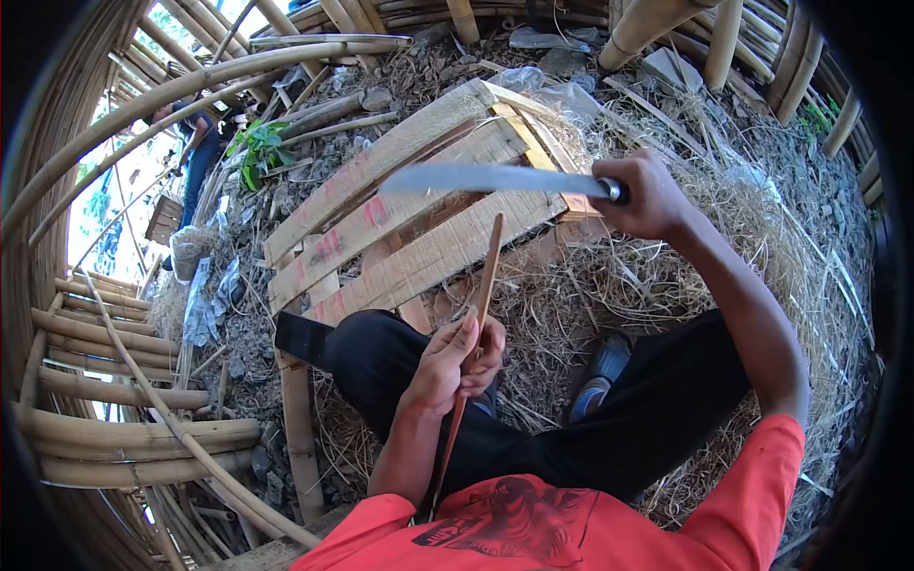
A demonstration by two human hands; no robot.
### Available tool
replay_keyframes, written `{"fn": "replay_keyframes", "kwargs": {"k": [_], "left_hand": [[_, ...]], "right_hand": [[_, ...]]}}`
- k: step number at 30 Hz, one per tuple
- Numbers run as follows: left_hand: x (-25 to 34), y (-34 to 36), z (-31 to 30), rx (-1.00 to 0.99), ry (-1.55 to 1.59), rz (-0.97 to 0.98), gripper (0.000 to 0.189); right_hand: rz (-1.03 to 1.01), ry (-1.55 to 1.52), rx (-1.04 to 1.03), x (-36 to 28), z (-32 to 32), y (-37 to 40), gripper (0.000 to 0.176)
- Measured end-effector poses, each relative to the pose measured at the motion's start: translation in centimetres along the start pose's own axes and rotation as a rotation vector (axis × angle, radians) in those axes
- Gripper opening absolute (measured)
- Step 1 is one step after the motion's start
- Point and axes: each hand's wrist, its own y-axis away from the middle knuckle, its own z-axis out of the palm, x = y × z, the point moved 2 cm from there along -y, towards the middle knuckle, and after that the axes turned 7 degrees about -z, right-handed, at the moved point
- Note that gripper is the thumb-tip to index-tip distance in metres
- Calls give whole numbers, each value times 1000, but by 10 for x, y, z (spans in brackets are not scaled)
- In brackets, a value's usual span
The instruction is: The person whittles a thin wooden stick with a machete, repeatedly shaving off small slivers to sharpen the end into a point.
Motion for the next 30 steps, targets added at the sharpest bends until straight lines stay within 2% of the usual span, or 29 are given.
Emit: {"fn": "replay_keyframes", "kwargs": {"k": [2,5,8,11,12,15,18,19,20,21,22,25,26,29,30], "left_hand": [[8,2,4,131,-57,9,34],[4,-2,24,161,17,1,33],[4,-1,22,77,65,23,34],[-1,4,17,25,93,-40,36],[-2,4,17,36,86,-48,37],[-5,1,18,81,79,-65,38],[-1,-3,2,127,115,-55,41],[2,0,-3,114,146,-24,40],[-4,10,6,-67,118,4,39],[-10,23,15,-243,84,25,39],[-8,25,15,-72,45,71,40],[2,14,2,52,130,23,42],[1,10,6,29,129,-27,43],[1,4,-1,-31,95,22,41],[-2,3,-1,-29,129,93,42]], "right_hand": [[-158,-55,16,-18,5,-3,9],[-185,68,-106,-43,7,4,10],[-209,85,-104,-60,21,4,11],[-146,89,-134,-68,27,0,11],[-175,79,-134,-67,28,0,11],[-95,99,-233,-52,39,-6,10],[79,251,-353,-31,39,-19,11],[158,280,-323,-7,41,-21,13],[350,344,-120,49,37,-28,10],[333,325,-77,52,36,-14,9],[318,297,-33,45,37,1,9],[205,277,74,30,7,7,13],[176,338,-30,19,8,3,16],[191,24,26,2,16,-11,12],[161,-23,57,-5,16,-13,9]]}}
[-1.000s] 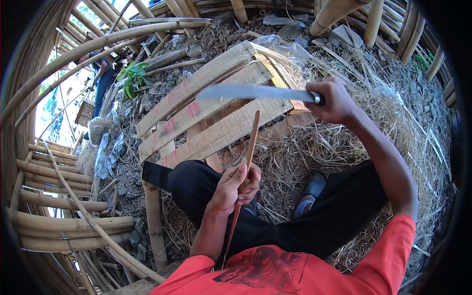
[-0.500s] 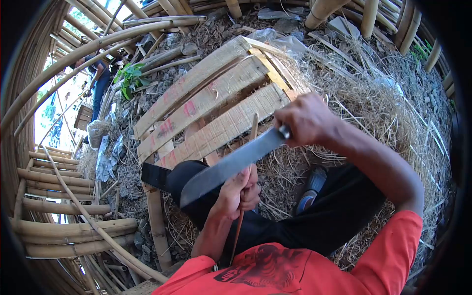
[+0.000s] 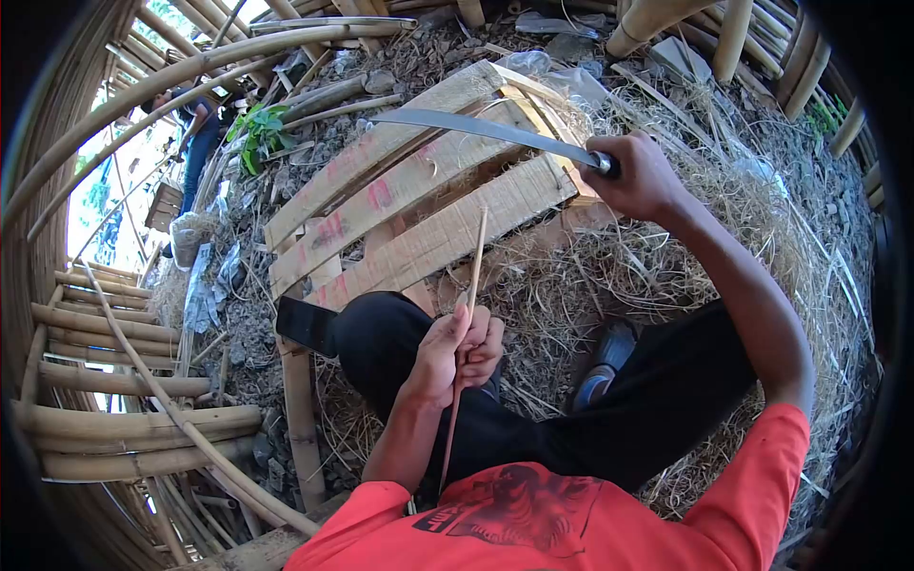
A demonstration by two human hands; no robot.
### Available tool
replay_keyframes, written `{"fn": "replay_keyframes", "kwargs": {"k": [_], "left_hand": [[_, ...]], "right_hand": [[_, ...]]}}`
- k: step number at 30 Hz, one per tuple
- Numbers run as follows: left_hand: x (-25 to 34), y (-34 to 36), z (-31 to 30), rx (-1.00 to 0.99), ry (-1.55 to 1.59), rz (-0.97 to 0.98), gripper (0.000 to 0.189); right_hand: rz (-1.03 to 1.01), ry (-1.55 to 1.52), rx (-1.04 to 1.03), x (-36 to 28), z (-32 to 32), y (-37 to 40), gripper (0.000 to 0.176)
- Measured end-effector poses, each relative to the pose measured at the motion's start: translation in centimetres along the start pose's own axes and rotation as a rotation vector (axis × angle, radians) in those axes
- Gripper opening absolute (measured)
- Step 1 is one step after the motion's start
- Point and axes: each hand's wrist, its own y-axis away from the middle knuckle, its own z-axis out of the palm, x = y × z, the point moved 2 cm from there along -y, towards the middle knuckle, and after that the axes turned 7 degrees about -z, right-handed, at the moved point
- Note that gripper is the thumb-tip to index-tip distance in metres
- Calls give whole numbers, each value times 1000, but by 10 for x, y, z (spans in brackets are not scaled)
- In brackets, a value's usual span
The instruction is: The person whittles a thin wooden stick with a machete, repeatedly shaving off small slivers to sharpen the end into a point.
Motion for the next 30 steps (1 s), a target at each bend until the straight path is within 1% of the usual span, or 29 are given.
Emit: {"fn": "replay_keyframes", "kwargs": {"k": [3,4,7,8,11,12,15,18,21,24,27,28,29,30], "left_hand": [[0,0,-2,125,-100,4,41],[-2,-1,-3,64,-59,46,35],[-2,-3,12,282,-313,151,29],[-5,-2,10,269,-311,187,25],[-7,-3,14,401,-632,280,28],[-10,-3,9,450,-749,323,23],[-15,-6,5,520,-955,406,21],[-12,-4,10,593,-1155,360,13],[-12,-8,8,634,-1175,299,12],[-8,-11,0,666,-1191,279,15],[-4,-16,-4,696,-1087,369,25],[-5,-17,-8,680,-1112,362,27],[-6,-18,-11,665,-1132,396,26],[-5,-21,-14,651,-1154,432,25]], "right_hand": [[-196,-47,-92,-20,3,5,10],[-250,11,-137,-28,4,7,12],[-206,90,-215,-55,8,11,15],[-231,77,-197,-59,11,12,17],[-206,137,-244,-65,14,15,15],[-192,142,-260,-67,15,16,15],[-139,158,-318,-72,16,19,15],[-68,208,-394,-65,19,13,14],[-57,265,-391,-45,32,10,13],[-31,331,-385,-27,39,2,11],[-47,416,-341,-14,36,-4,10],[-36,423,-328,-8,34,-5,11],[-27,427,-321,-3,34,-3,12],[-72,393,-221,-2,35,-3,9]]}}
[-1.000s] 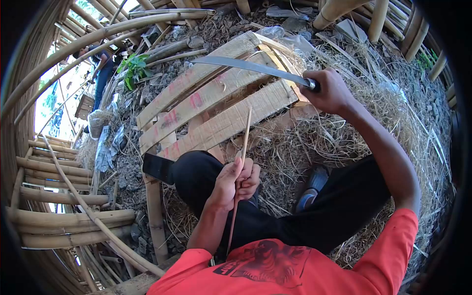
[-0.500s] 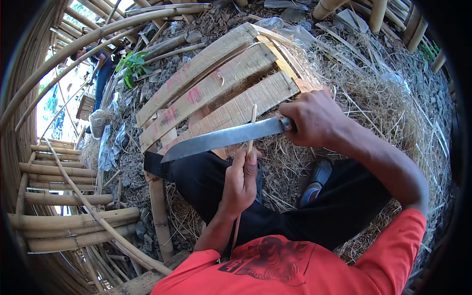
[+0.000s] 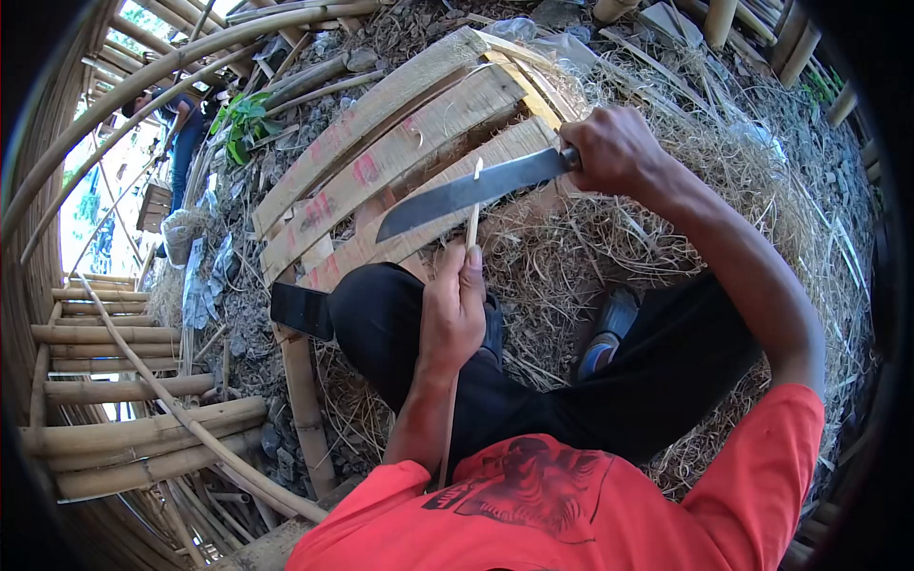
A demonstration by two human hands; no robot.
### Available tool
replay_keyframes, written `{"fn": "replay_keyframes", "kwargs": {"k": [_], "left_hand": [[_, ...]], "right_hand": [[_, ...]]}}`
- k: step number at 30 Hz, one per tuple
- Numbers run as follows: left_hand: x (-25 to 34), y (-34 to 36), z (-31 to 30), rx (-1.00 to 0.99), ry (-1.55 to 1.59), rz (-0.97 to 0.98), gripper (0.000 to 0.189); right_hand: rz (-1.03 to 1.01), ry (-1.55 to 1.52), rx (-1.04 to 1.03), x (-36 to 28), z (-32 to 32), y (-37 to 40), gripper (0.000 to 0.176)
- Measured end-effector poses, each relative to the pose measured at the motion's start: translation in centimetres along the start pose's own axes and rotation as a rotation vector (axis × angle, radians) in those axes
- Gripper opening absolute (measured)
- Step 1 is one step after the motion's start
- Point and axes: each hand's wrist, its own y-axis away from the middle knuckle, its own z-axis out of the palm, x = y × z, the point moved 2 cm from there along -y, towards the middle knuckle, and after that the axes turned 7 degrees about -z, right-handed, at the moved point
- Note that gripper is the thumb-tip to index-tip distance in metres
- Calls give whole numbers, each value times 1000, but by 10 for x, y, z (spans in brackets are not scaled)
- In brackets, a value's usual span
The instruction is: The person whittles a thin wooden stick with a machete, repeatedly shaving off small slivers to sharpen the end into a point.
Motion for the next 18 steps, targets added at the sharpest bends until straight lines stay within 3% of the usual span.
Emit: {"fn": "replay_keyframes", "kwargs": {"k": [2,3,4,5,7,8,9,12,16,18], "left_hand": [[2,6,-7,27,96,11,22],[9,19,-18,52,199,-25,20],[15,29,-35,63,292,-53,18],[18,37,-52,-47,563,-144,14],[20,30,-44,-40,475,-214,17],[23,19,-35,-104,410,-266,19],[21,15,-31,-207,547,-312,21],[22,15,-34,-249,597,-363,23],[33,15,-39,-264,603,-355,29],[37,15,-39,-324,639,-364,33]], "right_hand": [[70,57,-25,10,1,-1,13],[313,-103,78,61,13,-4,22],[439,-76,164,94,8,22,24],[564,-59,254,126,2,49,27],[468,-120,658,143,-15,63,24],[443,-98,445,108,-35,55,22],[441,-78,223,68,-51,55,22],[193,-234,273,22,-61,49,20],[90,-639,-35,-34,-73,58,17],[-122,-504,143,-52,-68,65,21]]}}
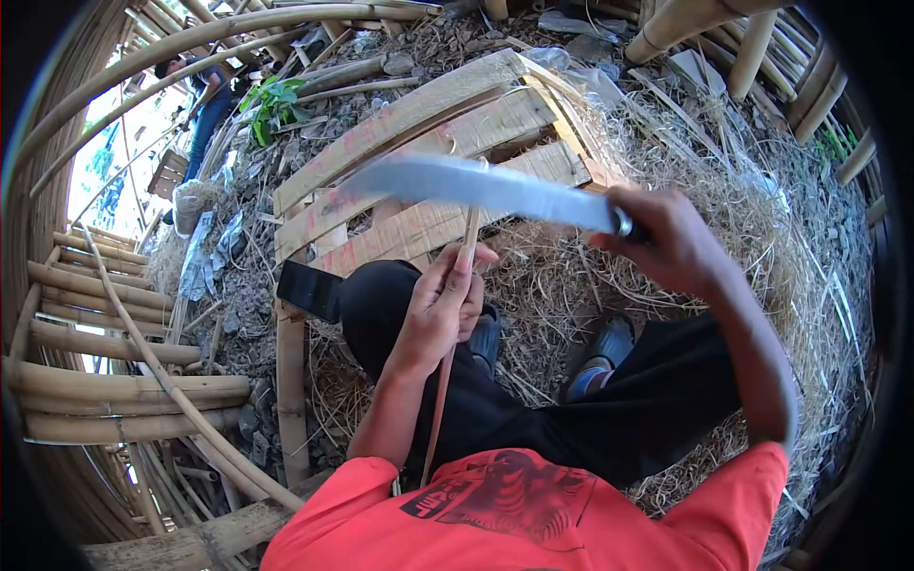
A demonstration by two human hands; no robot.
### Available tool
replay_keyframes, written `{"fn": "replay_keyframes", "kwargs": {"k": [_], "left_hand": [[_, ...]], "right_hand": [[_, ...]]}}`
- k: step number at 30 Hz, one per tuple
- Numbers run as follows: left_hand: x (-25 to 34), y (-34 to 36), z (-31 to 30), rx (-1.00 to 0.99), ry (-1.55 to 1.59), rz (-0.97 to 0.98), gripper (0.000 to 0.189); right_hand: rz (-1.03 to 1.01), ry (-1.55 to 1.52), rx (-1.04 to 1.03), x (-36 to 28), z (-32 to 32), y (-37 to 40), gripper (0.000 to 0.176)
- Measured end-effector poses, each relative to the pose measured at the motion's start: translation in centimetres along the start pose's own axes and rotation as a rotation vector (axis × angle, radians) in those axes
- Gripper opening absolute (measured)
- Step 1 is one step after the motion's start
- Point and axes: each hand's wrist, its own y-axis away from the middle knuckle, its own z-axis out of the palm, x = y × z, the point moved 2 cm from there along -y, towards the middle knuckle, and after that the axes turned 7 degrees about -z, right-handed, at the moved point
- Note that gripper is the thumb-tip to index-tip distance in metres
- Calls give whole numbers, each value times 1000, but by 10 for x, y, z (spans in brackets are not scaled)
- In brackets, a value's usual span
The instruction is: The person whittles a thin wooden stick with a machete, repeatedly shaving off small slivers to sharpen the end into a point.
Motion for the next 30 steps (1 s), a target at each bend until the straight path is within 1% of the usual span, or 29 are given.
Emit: {"fn": "replay_keyframes", "kwargs": {"k": [1,4,7,10,13,16,20,23,24,25,27,28,29,30], "left_hand": [[0,1,0,-33,38,-11,33],[0,3,6,-118,118,-42,32],[4,2,18,-173,147,-39,31],[7,1,28,-224,199,-47,31],[2,1,28,-222,179,-46,32],[-5,1,28,-322,226,-91,33],[-11,-7,23,-269,290,-220,33],[-11,-17,15,-213,310,-196,33],[-5,-16,15,-126,296,-207,33],[-5,-10,13,-191,296,-160,34],[-7,6,2,-327,280,-64,35],[-10,6,-6,-319,312,-60,35],[-10,-1,-10,-273,320,-70,34],[-11,-8,-12,-222,340,-79,34]], "right_hand": [[-93,75,100,-4,6,2,22],[-38,170,25,-9,2,3,24],[-21,152,-14,-3,-1,3,22],[17,155,-14,-2,0,4,18],[95,247,-43,2,1,2,13],[-10,258,11,16,9,0,12],[-53,372,18,54,12,-5,12],[56,467,-21,80,13,-13,10],[99,499,-11,89,10,-15,6],[143,531,1,101,4,-15,11],[514,503,318,168,-38,-3,22],[488,512,418,190,-44,23,26],[432,528,510,203,-51,30,30],[427,463,474,179,-47,29,28]]}}
